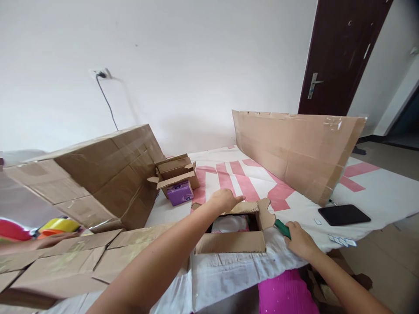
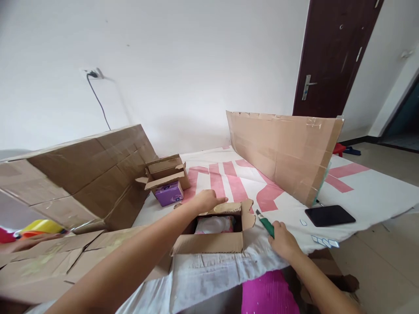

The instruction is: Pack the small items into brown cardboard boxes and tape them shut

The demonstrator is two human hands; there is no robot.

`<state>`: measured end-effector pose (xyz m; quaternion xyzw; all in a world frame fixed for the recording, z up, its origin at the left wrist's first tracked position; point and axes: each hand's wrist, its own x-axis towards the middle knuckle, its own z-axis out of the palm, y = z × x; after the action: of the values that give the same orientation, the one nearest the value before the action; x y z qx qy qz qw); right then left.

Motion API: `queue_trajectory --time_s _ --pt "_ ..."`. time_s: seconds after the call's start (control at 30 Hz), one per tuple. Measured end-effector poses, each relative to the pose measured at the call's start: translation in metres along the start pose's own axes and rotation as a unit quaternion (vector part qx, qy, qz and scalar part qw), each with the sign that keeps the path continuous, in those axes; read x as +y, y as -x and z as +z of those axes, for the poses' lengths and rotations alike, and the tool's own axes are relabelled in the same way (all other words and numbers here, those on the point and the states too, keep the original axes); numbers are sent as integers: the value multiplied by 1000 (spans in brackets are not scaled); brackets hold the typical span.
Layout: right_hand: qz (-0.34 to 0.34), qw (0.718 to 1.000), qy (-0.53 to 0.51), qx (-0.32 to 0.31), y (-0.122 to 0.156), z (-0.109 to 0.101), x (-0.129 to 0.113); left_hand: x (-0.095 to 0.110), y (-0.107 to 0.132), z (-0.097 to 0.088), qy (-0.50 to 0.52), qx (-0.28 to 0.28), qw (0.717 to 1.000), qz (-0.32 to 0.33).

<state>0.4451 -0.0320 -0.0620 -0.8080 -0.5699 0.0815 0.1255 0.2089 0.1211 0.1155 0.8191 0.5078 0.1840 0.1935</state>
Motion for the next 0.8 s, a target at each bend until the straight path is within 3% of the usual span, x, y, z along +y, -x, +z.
queue_trajectory --time_s 0.1,0.2,0.33,0.47,0.6,0.7,0.8 --pt "26 999 -15 15 -3 -18 8 -7 -8 15 9 -20 998 -51" --pt "40 993 -67 83 3 -43 14 -14 -3 24 43 -8 996 -72" --pt "-42 971 -149 182 22 -77 2 -25 10 29 128 23 989 -64" --pt "-145 953 -174 204 36 -101 -30 -36 19 35 250 48 965 -57" --pt "-213 929 -242 180 37 -119 -69 -41 24 40 378 58 922 -57" --pt "-218 926 -273 146 24 -124 -101 -34 28 41 446 64 892 -44" --pt "-217 931 -264 125 -2 -118 -132 -21 32 38 524 35 851 -16"
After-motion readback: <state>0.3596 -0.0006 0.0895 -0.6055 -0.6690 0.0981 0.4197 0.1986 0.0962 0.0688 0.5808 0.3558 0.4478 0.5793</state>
